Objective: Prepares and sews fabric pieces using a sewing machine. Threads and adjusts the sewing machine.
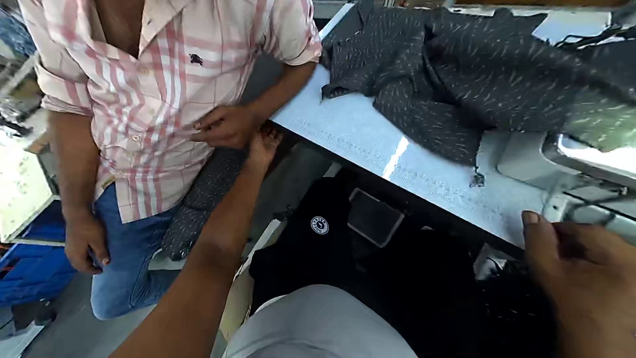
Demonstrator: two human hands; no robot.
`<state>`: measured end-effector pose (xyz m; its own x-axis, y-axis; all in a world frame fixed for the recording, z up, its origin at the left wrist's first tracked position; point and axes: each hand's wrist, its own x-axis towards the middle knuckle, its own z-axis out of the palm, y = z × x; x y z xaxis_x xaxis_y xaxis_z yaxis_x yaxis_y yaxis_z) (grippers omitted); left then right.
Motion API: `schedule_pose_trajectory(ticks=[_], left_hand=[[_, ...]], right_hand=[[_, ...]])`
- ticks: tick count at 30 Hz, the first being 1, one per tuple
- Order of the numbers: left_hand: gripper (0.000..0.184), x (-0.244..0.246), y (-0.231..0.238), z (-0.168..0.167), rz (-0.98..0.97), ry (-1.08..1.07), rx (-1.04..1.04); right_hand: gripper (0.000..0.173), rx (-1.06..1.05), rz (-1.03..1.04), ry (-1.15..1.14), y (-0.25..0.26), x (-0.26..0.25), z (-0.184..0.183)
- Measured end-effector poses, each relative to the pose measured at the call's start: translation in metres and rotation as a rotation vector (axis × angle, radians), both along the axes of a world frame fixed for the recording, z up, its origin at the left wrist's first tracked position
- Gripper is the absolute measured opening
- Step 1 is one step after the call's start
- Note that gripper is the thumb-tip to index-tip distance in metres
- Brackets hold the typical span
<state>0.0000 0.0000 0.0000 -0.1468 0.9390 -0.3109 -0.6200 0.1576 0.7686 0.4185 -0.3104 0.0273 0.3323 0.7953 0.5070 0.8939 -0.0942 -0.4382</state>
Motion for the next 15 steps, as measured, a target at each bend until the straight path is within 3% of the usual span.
schedule_pose_trajectory(ticks=[4,7,15], left_hand=[[0.04,-0.012,-0.018,-0.006,0.132,0.018,0.003],[0.04,-0.038,-0.038,-0.011,0.122,0.157,0.023],[0.035,-0.062,-0.072,0.001,0.153,0.277,-0.097]], right_hand=[[0.051,0.003,-0.011,0.058,-0.001,-0.002,-0.001],[0.051,0.012,-0.043,0.053,0.002,-0.004,0.0],[0.046,-0.017,-0.05,0.03,0.006,-0.007,0.003]])
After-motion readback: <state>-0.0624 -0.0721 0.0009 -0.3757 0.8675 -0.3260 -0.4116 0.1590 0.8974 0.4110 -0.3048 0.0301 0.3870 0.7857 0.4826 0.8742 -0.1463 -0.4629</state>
